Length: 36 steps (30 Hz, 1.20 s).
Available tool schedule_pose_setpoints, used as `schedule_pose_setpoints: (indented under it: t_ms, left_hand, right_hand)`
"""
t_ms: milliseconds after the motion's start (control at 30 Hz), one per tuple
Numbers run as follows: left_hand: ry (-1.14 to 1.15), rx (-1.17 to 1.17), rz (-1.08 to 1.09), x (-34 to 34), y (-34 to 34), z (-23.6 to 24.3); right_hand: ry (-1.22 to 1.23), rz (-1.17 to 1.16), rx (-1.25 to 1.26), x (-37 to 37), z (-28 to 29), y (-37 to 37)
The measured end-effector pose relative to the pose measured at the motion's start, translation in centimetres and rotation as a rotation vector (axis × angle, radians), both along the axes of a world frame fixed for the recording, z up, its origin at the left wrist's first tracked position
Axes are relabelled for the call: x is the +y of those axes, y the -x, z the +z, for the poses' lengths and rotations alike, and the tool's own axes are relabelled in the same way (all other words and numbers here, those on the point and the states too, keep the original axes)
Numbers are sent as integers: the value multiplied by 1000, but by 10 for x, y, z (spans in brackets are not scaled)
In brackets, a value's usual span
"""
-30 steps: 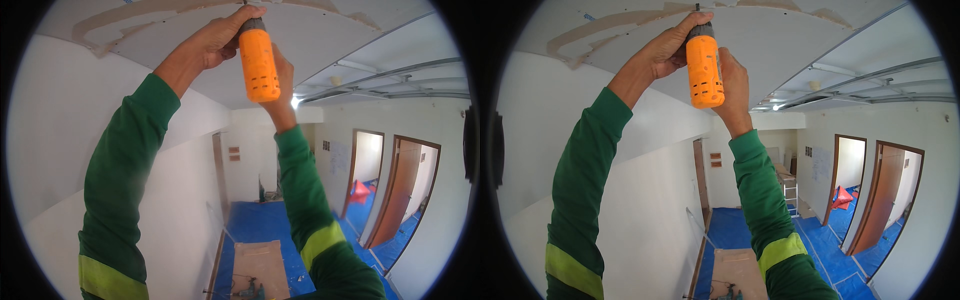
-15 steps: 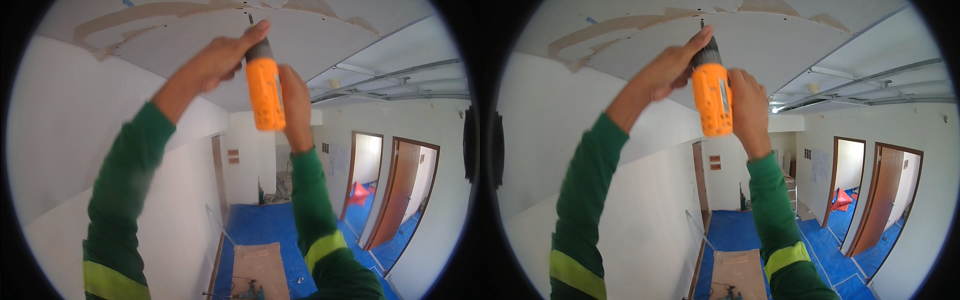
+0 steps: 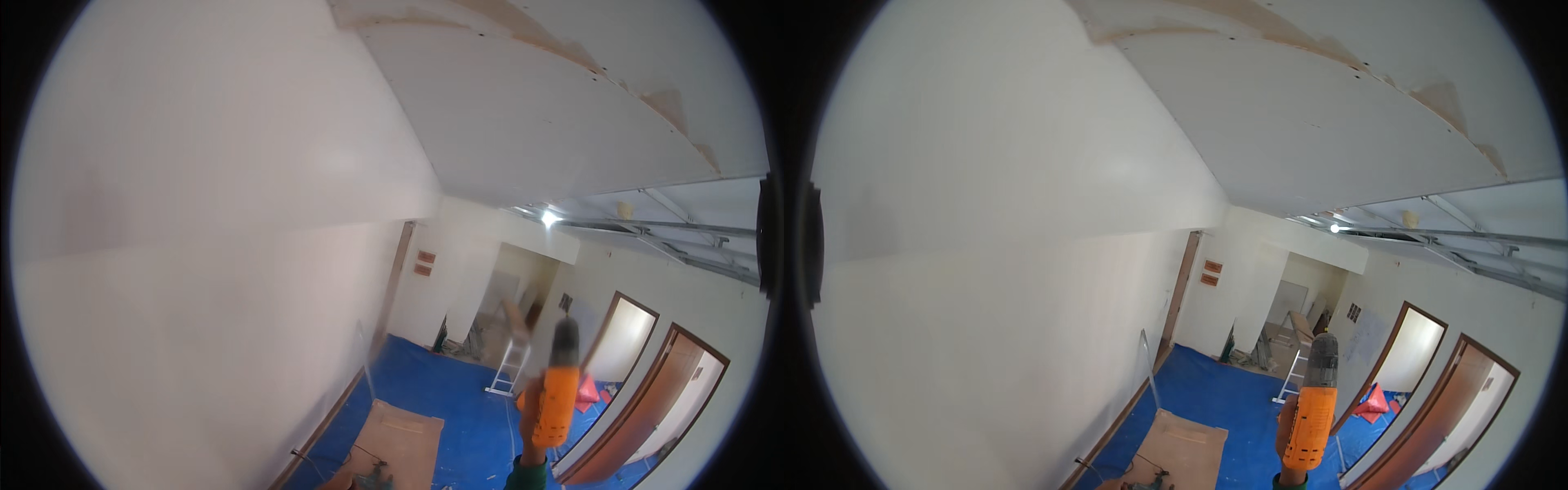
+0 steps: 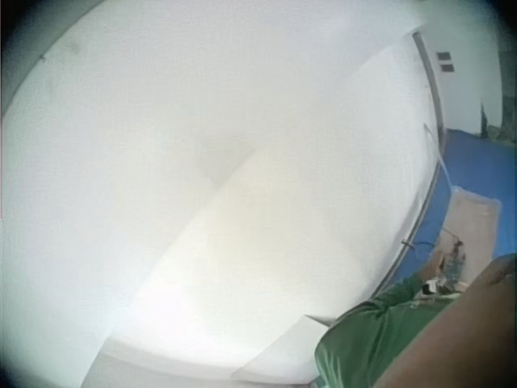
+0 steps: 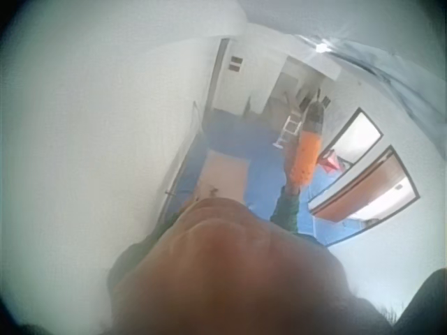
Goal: The person uses a cordless drill to drive screws into ceiling panels, securing them to the metal framework. They repeatedly position screws, operate the drill overhead, and move along the ceiling to fasten multiple points.
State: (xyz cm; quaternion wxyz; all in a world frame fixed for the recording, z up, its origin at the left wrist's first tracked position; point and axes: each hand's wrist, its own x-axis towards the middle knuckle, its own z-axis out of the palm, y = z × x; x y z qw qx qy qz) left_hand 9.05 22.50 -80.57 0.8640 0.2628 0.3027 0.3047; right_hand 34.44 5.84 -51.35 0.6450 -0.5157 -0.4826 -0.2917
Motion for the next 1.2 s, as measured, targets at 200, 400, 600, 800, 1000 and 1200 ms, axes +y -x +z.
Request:
schedule_pose_setpoints:
  t_ms: [200, 400, 600, 800, 1000, 1200]
  left_hand:
    - [-85, -64, -89, -8, 26, -18]
    - [-128, -118, -136, -13, 38, -39]
    - [-152, -168, -215, -29, 42, -60]
    - [-173, -260, -281, -37, 56, -68]
    - [-160, -229, -302, -43, 42, -75]
    - [-41, -148, -254, -32, 15, -74]
  right_hand:
    - [-162, 163, -6, 32, 6, 30]
    - [-7, 146, -35, 43, 21, 76]
    - [54, 191, 31, 27, 38, 109]
    - [-53, 130, -40, 29, 27, 93]
    - [-38, 104, 95, -3, 40, 86]
    - [-55, -21, -12, -31, 41, 100]
